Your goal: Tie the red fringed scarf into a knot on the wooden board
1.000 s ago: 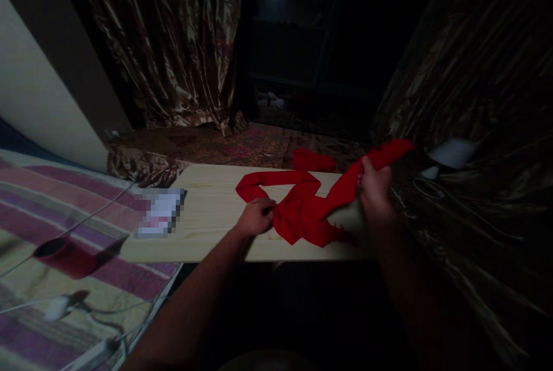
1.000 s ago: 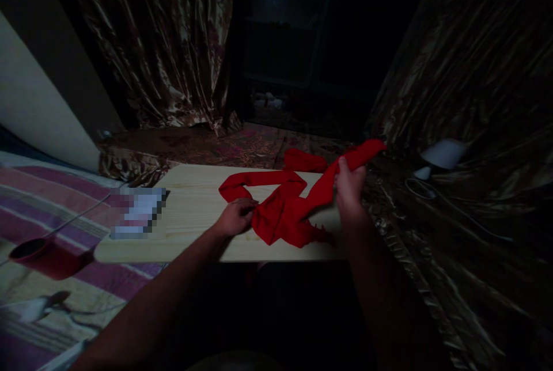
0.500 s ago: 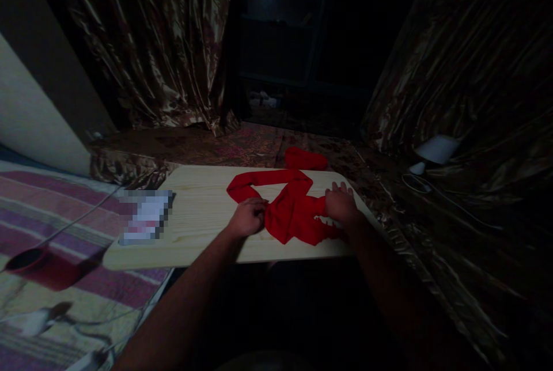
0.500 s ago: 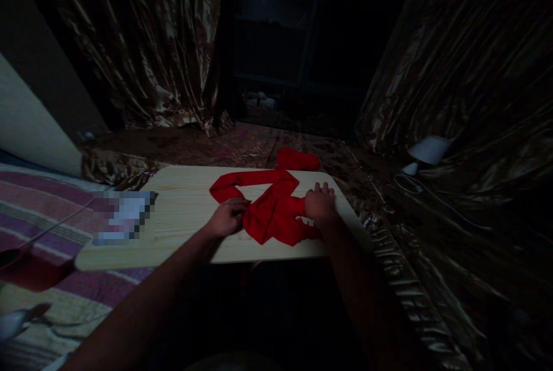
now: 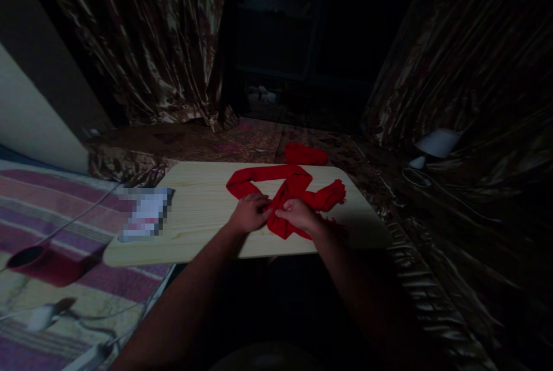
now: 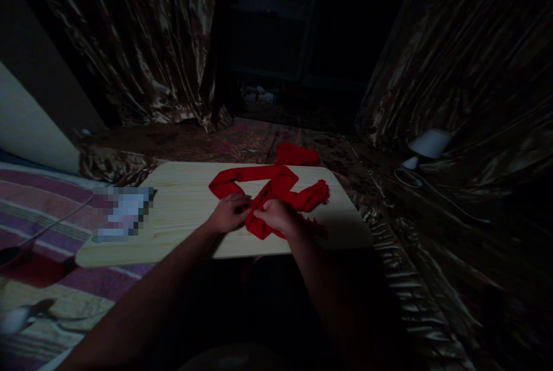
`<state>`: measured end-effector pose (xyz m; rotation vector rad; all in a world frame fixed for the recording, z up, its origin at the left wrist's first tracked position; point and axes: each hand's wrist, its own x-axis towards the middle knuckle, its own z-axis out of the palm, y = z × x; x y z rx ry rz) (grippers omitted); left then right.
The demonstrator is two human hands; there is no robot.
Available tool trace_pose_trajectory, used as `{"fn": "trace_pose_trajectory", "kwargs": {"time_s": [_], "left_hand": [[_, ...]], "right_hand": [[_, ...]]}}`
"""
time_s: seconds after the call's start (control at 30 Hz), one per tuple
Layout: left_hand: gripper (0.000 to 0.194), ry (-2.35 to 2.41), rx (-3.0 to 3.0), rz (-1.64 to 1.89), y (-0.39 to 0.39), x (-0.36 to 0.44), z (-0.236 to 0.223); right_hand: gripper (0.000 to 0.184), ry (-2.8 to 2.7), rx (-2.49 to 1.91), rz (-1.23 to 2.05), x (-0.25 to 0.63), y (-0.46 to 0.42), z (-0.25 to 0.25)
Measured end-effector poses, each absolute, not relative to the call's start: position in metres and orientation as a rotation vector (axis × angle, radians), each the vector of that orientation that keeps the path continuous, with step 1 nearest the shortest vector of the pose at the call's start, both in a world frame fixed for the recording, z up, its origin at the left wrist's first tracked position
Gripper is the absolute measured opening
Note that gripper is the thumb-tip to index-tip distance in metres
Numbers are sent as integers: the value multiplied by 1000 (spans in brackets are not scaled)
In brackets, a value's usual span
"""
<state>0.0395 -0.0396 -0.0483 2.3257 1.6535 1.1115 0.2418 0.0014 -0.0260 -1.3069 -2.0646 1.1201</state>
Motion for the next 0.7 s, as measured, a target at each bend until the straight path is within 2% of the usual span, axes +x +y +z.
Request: {"fn": "trace_pose_trajectory", "kwargs": {"time_s": [0.13,0.23,0.33,0.53,0.6,0.7], "left_hand": [[30,1618,2338,1088,-41,41,-43],[37,1602,2304,1115,-43,42,-37],[43,1636,2255,1140,-45,44,-32],[49,1945,2059,1033,-47,45,-28],[51,2093,1940,989,-47,44,-27],[39,2266,1818,958,-48,42,-27]], "right_hand": [[16,-1684,-1161,1404,234,-3,-17],[18,-1269,-978,1451,238,2,6],[22,-1025,-913,1407,256,15,30],[28,-881,-985,1337,309,46,72],[29,-880,-1001,1216,323,56,86],[37,-881,-1149,923,339,74,101]]}}
